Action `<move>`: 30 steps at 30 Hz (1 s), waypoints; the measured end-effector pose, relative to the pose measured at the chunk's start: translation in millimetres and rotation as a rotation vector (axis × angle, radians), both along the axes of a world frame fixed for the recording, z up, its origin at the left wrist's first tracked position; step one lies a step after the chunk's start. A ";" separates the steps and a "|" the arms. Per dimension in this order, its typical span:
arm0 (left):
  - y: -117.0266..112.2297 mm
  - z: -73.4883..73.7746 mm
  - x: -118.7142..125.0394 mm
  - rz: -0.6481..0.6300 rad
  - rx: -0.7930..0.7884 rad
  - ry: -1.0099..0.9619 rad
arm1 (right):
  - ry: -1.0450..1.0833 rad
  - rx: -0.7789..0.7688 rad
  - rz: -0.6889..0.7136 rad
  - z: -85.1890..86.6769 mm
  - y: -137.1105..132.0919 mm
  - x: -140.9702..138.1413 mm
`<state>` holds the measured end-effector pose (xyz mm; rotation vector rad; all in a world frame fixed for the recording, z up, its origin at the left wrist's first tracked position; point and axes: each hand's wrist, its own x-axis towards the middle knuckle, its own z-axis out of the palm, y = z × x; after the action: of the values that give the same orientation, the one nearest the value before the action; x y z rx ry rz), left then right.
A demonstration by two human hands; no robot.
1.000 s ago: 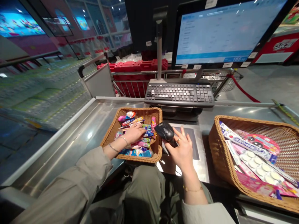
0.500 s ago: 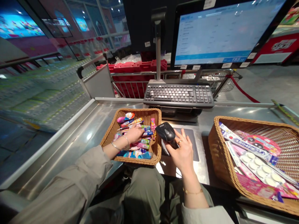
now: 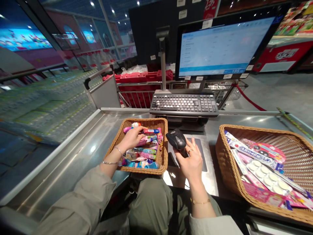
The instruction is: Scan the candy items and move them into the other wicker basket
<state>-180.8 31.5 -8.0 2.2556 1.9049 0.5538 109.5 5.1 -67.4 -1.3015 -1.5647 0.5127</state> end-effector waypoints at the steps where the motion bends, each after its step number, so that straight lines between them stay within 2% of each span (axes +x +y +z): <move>1: -3.1 3.8 3.3 0.033 0.045 -0.052 | 0.006 -0.004 -0.005 0.6 -0.4 0.3; 7: -15.1 19.0 28.6 0.108 0.216 -0.143 | 0.062 0.033 -0.043 5.2 -2.8 3.8; 13: -17.4 26.7 55.8 0.095 0.284 -0.176 | 0.112 0.089 -0.062 11.6 -6.8 8.8; 22: -4.8 19.7 82.7 0.044 0.296 -0.169 | 0.117 0.112 -0.080 20.5 -12.3 15.2; 26: 2.2 15.5 92.0 -0.005 0.305 -0.100 | 0.094 0.150 -0.099 21.8 -14.3 17.8; 30: 8.2 12.5 98.3 -0.061 0.379 0.002 | 0.080 0.179 -0.110 22.4 -15.2 19.3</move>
<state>-82.5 39.7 4.5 2.5238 1.8526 0.9751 128.8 -10.1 -45.0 -1.2084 -1.4303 0.3436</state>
